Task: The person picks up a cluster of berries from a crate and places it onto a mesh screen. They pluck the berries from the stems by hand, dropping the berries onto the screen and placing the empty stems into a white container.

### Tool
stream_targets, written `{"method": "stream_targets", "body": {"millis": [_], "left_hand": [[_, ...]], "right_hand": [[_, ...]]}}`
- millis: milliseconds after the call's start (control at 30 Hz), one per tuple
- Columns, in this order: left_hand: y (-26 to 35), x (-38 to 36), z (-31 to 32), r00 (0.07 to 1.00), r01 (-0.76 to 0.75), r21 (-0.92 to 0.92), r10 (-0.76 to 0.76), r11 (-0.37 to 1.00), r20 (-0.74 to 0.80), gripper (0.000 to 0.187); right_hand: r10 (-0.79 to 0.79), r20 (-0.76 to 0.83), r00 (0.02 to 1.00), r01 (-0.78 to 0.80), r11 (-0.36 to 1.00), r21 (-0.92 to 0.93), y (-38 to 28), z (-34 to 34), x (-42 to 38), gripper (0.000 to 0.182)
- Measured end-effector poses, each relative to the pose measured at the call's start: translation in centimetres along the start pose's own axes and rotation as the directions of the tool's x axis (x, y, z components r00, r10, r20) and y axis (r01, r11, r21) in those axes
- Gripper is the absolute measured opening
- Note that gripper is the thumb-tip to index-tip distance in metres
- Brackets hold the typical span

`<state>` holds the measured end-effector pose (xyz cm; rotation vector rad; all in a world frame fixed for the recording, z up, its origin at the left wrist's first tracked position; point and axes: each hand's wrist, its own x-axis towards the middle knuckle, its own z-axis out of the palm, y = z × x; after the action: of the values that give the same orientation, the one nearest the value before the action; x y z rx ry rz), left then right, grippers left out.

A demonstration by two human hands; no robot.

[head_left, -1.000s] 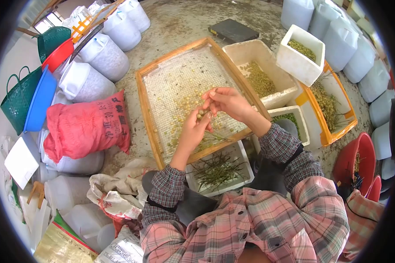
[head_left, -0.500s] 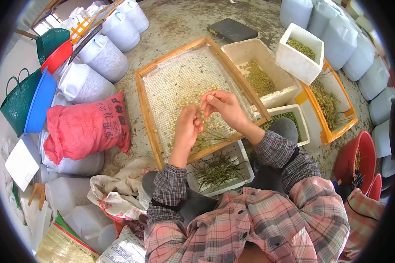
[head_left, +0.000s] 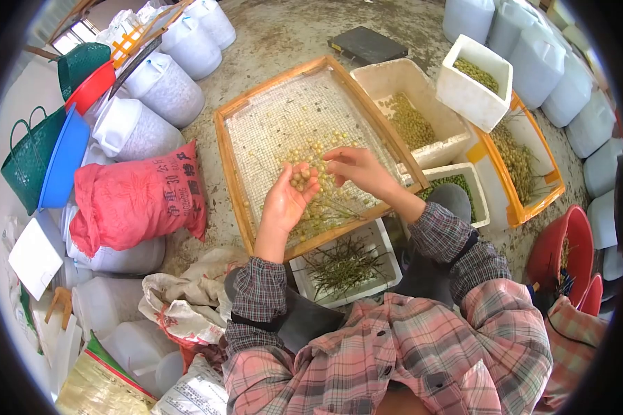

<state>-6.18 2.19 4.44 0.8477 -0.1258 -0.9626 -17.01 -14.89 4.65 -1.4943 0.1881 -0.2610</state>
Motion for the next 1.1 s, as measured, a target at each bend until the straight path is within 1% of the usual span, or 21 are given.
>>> {"method": "stream_targets", "body": {"millis": [33, 133, 233, 333, 367, 433, 500, 533, 633, 667, 733, 767, 867, 967, 1033, 1067, 1100], "left_hand": [[-0.1, 0.0, -0.1, 1.000, 0.010, 0.005, -0.010, 1.000, 0.020, 0.036], [-0.1, -0.2, 0.3, 0.993, 0.043, 0.025, -0.046, 0.999, 0.111, 0.035], [0.3, -0.8, 0.5, 0.990, 0.090, 0.103, -0.100, 0.991, 0.102, 0.033], [0.1, -0.2, -0.9, 0.987, 0.067, 0.061, -0.075, 0.996, 0.141, 0.031], [-0.1, -0.1, -1.2, 0.995, 0.066, 0.043, -0.069, 0.997, 0.077, 0.031], [0.1, -0.7, 0.6, 0.997, 0.060, 0.006, -0.060, 0.998, -0.050, 0.032], [-0.3, -0.4, 0.3, 0.999, 0.041, -0.035, -0.042, 0.999, -0.027, 0.034], [-0.5, -0.1, 0.3, 0.999, 0.032, -0.055, -0.032, 0.998, -0.013, 0.035], [-0.9, -0.4, 0.6, 0.999, 0.000, -0.023, -0.001, 1.000, -0.047, 0.038], [-0.9, -0.4, 0.4, 0.999, 0.001, -0.007, -0.001, 1.000, -0.037, 0.038], [-1.1, -0.2, -0.1, 1.000, 0.006, 0.025, -0.006, 1.000, -0.013, 0.039], [-1.2, -0.1, -0.3, 1.000, 0.014, 0.029, -0.013, 0.999, -0.027, 0.040], [-1.3, -0.1, 0.0, 0.998, 0.023, 0.037, -0.020, 0.999, -0.067, 0.044], [-1.5, -0.2, 0.2, 0.995, 0.009, 0.046, -0.005, 0.999, -0.103, 0.046], [-1.7, -0.1, 0.0, 0.993, -0.003, 0.054, 0.009, 0.999, -0.119, 0.047], [-1.6, 0.0, -0.2, 0.992, -0.021, 0.056, 0.028, 0.998, -0.122, 0.045], [-1.5, 0.0, -0.2, 0.991, -0.039, 0.057, 0.046, 0.998, -0.125, 0.043]], "right_hand": [[0.028, 0.023, 0.999, -0.029, 0.999, 0.014, -0.1, 0.2, 0.3, 0.019], [0.119, 0.174, 0.978, -0.140, 0.983, 0.119, 0.7, 0.4, 1.5, 0.019], [0.149, 0.194, 0.970, -0.169, 0.981, 0.090, 0.3, 0.1, 1.4, 0.018], [0.175, 0.101, 0.979, -0.177, 0.984, 0.008, 0.4, -0.4, 1.4, 0.015], [0.121, 0.091, 0.989, -0.118, 0.992, -0.030, 0.3, -0.6, 1.3, 0.014], [0.010, 0.079, 0.997, -0.001, 0.994, -0.111, -0.9, -0.6, 0.7, 0.013], [-0.214, 0.101, 0.972, 0.235, 0.923, -0.304, -0.7, 1.2, 0.1, 0.013], [-0.320, 0.128, 0.939, 0.344, 0.852, -0.395, -0.6, 1.9, 0.0, 0.015], [-0.355, 0.175, 0.918, 0.393, 0.772, -0.499, -0.6, 2.7, 0.1, 0.018], [-0.365, 0.194, 0.911, 0.410, 0.743, -0.529, -0.5, 2.9, 0.1, 0.019], [-0.386, 0.193, 0.902, 0.427, 0.729, -0.535, 0.0, 3.1, 0.2, 0.015], [-0.397, 0.191, 0.898, 0.434, 0.722, -0.539, 0.3, 3.2, 0.3, 0.012], [-0.431, 0.239, 0.870, 0.479, 0.622, -0.619, 1.2, 3.0, 0.5, 0.009], [-0.379, 0.248, 0.892, 0.436, 0.569, -0.697, 2.3, 2.8, 0.6, 0.008], [-0.312, 0.144, 0.939, 0.339, 0.774, -0.535, 1.9, 2.9, 0.2, 0.008], [-0.267, 0.098, 0.959, 0.283, 0.855, -0.434, 1.7, 3.0, 0.1, 0.009], [-0.230, 0.073, 0.970, 0.240, 0.885, -0.399, 1.6, 2.8, 0.3, 0.010]]}}
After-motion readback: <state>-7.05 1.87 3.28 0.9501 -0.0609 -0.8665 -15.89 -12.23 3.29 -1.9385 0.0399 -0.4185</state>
